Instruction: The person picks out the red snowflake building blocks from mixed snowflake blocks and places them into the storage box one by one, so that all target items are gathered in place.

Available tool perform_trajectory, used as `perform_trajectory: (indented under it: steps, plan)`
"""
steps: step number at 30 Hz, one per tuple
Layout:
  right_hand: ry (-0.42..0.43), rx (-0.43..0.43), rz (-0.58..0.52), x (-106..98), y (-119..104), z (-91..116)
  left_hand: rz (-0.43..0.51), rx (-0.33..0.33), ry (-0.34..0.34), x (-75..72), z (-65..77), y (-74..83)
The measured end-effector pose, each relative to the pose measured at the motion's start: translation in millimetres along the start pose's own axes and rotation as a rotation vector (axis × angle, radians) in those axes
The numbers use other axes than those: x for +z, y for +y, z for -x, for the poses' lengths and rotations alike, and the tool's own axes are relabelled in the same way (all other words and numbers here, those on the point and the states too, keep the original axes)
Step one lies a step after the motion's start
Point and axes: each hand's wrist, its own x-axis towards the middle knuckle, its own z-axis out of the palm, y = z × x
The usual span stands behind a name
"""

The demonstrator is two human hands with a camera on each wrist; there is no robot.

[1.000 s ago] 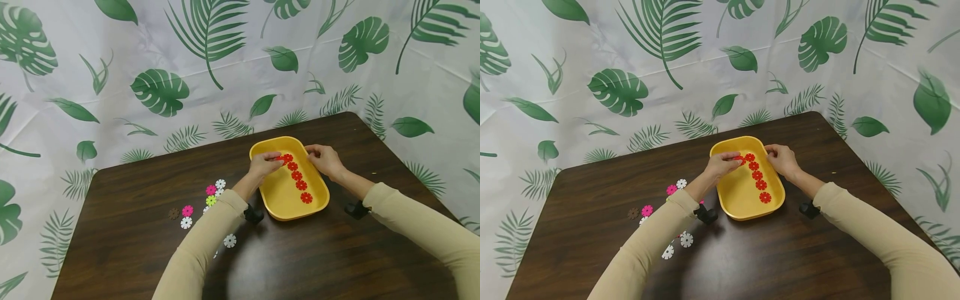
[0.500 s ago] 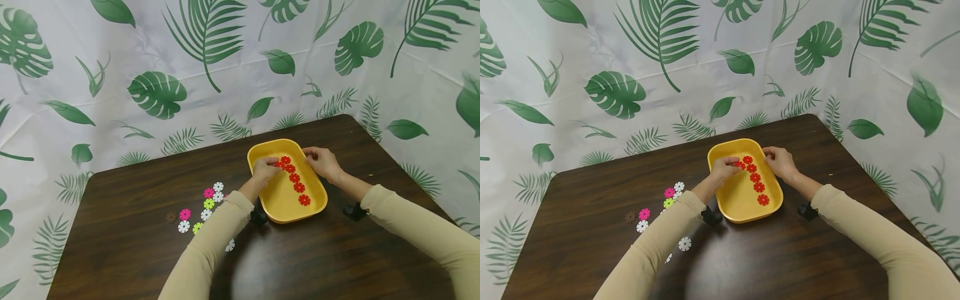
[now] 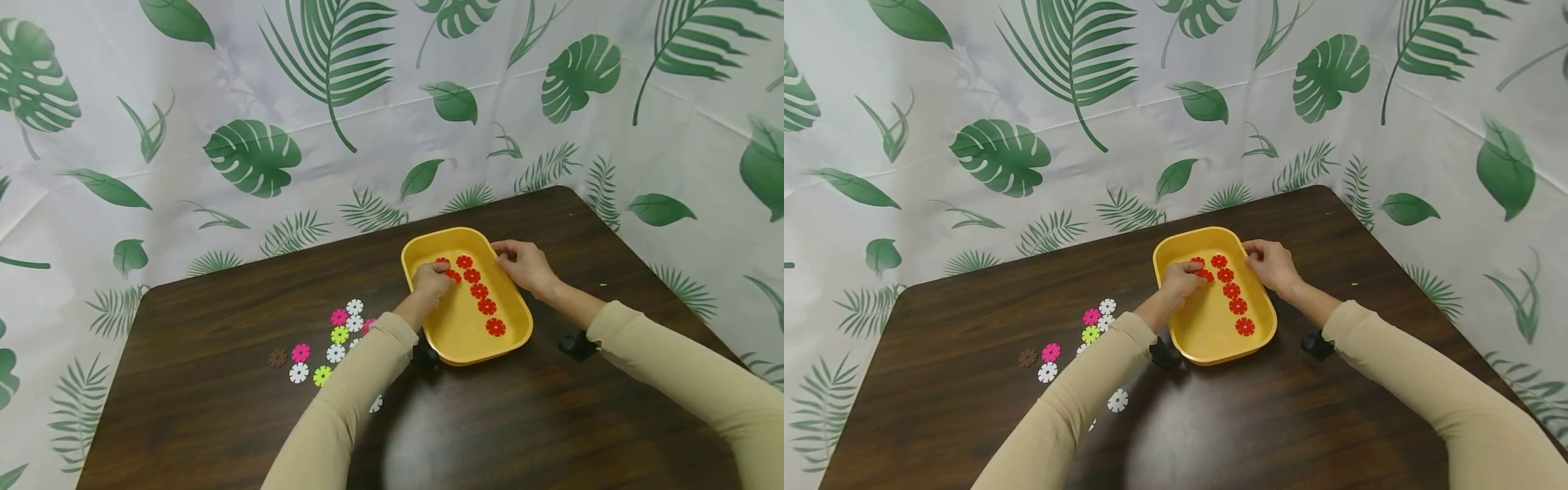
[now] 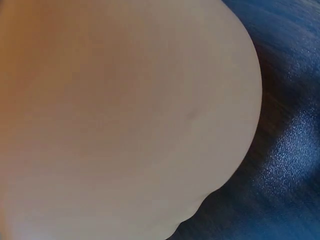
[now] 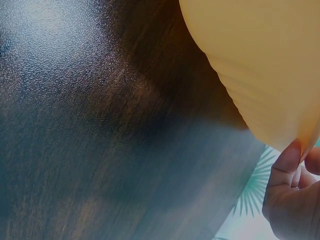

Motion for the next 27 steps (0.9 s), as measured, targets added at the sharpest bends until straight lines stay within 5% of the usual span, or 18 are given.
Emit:
perform_trajectory:
  steps: [27]
  plan:
    - [-0.001, 0.017, 0.010, 2.7, -3.5, -1.6, -0.083, -0.048, -0.060, -4.8, 0.2, -0.8]
